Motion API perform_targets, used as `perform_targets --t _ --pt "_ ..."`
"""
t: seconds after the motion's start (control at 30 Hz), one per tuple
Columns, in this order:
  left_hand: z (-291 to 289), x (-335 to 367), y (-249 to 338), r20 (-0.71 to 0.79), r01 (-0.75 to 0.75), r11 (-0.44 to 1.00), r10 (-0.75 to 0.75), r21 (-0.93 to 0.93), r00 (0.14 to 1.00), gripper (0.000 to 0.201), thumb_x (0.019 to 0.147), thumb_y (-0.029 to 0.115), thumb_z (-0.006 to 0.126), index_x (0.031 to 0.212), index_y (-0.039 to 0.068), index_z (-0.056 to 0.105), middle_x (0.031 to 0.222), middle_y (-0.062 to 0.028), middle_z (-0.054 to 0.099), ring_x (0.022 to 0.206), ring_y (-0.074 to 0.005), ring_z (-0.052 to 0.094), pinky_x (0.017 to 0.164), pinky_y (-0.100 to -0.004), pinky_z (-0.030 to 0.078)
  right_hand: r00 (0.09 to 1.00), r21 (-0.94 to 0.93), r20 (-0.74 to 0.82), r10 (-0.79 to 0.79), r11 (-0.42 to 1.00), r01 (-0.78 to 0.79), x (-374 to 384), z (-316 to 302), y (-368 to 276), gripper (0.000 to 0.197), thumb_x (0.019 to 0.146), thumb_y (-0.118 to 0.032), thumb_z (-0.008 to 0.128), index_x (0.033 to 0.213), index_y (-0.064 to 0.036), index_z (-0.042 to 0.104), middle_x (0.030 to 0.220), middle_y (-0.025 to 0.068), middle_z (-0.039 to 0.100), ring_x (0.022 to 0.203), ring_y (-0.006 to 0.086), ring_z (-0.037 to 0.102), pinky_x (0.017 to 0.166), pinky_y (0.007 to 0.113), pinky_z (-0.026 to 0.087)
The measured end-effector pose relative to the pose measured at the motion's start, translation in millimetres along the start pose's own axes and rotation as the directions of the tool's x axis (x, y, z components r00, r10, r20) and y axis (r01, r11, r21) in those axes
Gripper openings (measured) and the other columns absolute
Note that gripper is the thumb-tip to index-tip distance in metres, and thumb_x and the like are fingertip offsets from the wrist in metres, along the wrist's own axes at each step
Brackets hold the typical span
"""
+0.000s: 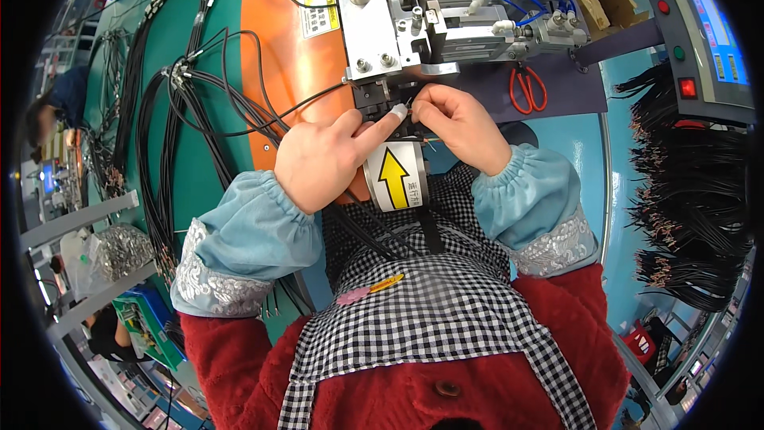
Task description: The person assembles electronic wiring harnesses by inserting wires into connectors using a processing machine and pliers.
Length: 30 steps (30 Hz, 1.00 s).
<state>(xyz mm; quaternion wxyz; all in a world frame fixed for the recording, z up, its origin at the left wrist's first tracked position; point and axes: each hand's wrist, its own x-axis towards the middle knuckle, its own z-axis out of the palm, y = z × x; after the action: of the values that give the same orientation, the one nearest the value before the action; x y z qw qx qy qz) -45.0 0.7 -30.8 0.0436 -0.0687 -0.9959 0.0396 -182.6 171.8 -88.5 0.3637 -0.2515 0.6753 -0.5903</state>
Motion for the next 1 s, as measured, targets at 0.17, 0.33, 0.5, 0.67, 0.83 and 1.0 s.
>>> perform_targets --t 0.17,0.33,0.5,0.67,0.83,1.0 --pt "2.5 -1.1 -0.4 -0.01 0.026 1.0 -0.026 -0.017 1.0 0.048 0.08 0.013 0.064 0.127 0.02 0.063 0.078 0.0007 0.05 0.05 -0.0146 0.048 0.043 -0.0267 0.044 0.994 0.031 -0.091 -0.053 0.998 0.056 -2.0 1.1 5.3 0.007 0.088 -0.01 0.063 0.087 -0.003 0.064 0.063 -0.0046 0.05 0.055 0.0064 0.039 0.051 0.02 0.034" --pt "8.8 -1.5 -2.4 -0.051 0.022 0.999 -0.024 -0.033 0.998 0.046 0.081 0.017 0.062 0.127 0.025 0.062 0.077 0.0013 0.047 0.047 -0.0145 0.045 0.039 -0.0276 0.04 0.988 -0.072 -0.126 -0.086 0.994 0.078 -5.7 3.6 -1.0 0.004 0.085 -0.006 0.065 0.087 -0.0036 0.062 0.061 -0.0053 0.047 0.053 0.0065 0.038 0.049 0.021 0.033" --pt "1.5 0.6 0.8 -0.035 0.028 0.999 -0.029 -0.024 0.999 0.045 0.08 0.015 0.063 0.125 0.021 0.064 0.077 0.001 0.049 0.048 -0.0147 0.047 0.042 -0.027 0.043 0.963 -0.223 -0.136 -0.232 0.954 0.199 -5.6 7.0 -2.3 0.007 0.083 -0.003 0.065 0.087 -0.0042 0.06 0.06 -0.0053 0.045 0.052 0.0071 0.037 0.049 0.023 0.034" --pt "0.7 0.8 0.9 -0.024 0.035 0.999 -0.036 -0.031 0.999 0.045 0.079 0.013 0.064 0.124 0.019 0.065 0.077 0.0007 0.05 0.05 -0.0148 0.048 0.044 -0.0269 0.045 0.954 -0.232 -0.138 -0.268 0.945 0.231 -4.4 8.8 -3.6 0.009 0.083 -0.002 0.065 0.088 -0.0047 0.058 0.06 -0.0047 0.045 0.051 0.008 0.037 0.049 0.024 0.034" --pt "2.2 0.2 0.0 -0.013 0.036 0.998 -0.036 -0.046 0.999 0.044 0.08 0.012 0.063 0.123 0.019 0.066 0.077 0.0005 0.051 0.051 -0.0147 0.05 0.045 -0.0266 0.045 0.962 -0.213 -0.154 -0.227 0.958 0.192 -5.5 10.0 -3.9 0.008 0.084 -0.002 0.064 0.089 -0.0035 0.059 0.061 -0.004 0.049 0.052 0.0079 0.039 0.05 0.024 0.035" --pt "12.1 -2.5 -5.4 -0.077 0.021 0.996 -0.027 -0.088 0.997 0.043 0.081 0.016 0.062 0.123 0.022 0.064 0.077 0.0016 0.049 0.047 -0.0148 0.047 0.04 -0.0277 0.041 0.987 -0.096 -0.152 -0.056 0.995 0.042 -4.1 9.0 -6.6 0.006 0.085 -0.003 0.064 0.09 -0.0012 0.061 0.064 -0.0029 0.053 0.054 0.0071 0.041 0.05 0.023 0.035"
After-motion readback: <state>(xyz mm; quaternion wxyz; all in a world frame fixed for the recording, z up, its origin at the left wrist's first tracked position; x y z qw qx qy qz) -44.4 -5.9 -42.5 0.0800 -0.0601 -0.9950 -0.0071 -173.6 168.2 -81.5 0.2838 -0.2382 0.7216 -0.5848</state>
